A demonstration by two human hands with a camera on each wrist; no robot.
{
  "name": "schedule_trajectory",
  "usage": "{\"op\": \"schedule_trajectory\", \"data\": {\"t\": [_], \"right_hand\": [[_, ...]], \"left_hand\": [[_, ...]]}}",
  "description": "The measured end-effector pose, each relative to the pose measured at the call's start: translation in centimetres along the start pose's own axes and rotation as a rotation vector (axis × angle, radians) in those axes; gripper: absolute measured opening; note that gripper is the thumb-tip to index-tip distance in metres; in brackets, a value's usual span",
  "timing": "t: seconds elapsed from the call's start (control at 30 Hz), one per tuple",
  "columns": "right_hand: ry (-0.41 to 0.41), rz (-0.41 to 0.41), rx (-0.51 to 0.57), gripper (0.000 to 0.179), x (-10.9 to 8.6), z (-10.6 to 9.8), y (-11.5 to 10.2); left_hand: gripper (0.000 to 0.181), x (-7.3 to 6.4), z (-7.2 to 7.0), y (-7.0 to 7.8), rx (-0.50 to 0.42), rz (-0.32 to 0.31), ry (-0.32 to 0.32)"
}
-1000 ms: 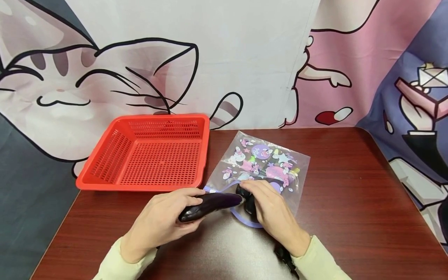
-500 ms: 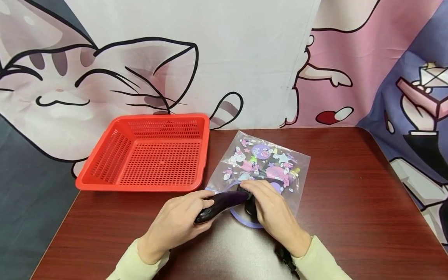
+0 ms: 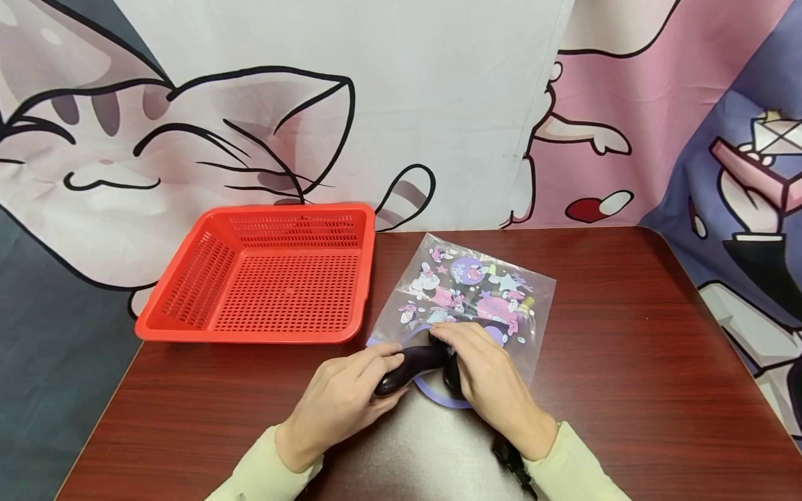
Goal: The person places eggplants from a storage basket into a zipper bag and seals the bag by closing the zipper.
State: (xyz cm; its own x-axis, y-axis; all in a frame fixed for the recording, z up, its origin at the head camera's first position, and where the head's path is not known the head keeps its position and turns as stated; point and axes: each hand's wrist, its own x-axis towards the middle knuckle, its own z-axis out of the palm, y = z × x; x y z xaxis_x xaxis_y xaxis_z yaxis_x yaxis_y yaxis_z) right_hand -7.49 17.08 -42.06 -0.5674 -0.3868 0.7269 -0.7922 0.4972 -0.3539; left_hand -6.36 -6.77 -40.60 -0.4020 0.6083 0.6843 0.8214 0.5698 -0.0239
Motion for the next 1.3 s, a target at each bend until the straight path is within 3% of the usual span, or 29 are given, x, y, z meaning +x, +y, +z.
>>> {"op": "schedule_trajectory", "data": {"t": [0.2,0.53,0.9,1.3], "right_hand": [[0.003,0.004,0.003,0.038,0.0,0.0,0.0],[-0.003,0.013,0.004,0.037,0.0,-0.1,0.1],[-0.008,0.015,0.004,0.037,0.0,-0.1,0.1],[0.003,0.002,0.0,0.037,-0.2,0.0,0.1]], "left_hand": [[0.036,-0.1,1.0,0.4,-0.004,-0.037,0.0],[0.05,-0.1,1.3,0.6,-0.04,-0.007,-0.038],[0.048,0.4,1.7,1.2,-0.036,-0.057,-0.163],[0.049,1.3,2.0,1.9,-0.035,-0.027,-0.216]]}}
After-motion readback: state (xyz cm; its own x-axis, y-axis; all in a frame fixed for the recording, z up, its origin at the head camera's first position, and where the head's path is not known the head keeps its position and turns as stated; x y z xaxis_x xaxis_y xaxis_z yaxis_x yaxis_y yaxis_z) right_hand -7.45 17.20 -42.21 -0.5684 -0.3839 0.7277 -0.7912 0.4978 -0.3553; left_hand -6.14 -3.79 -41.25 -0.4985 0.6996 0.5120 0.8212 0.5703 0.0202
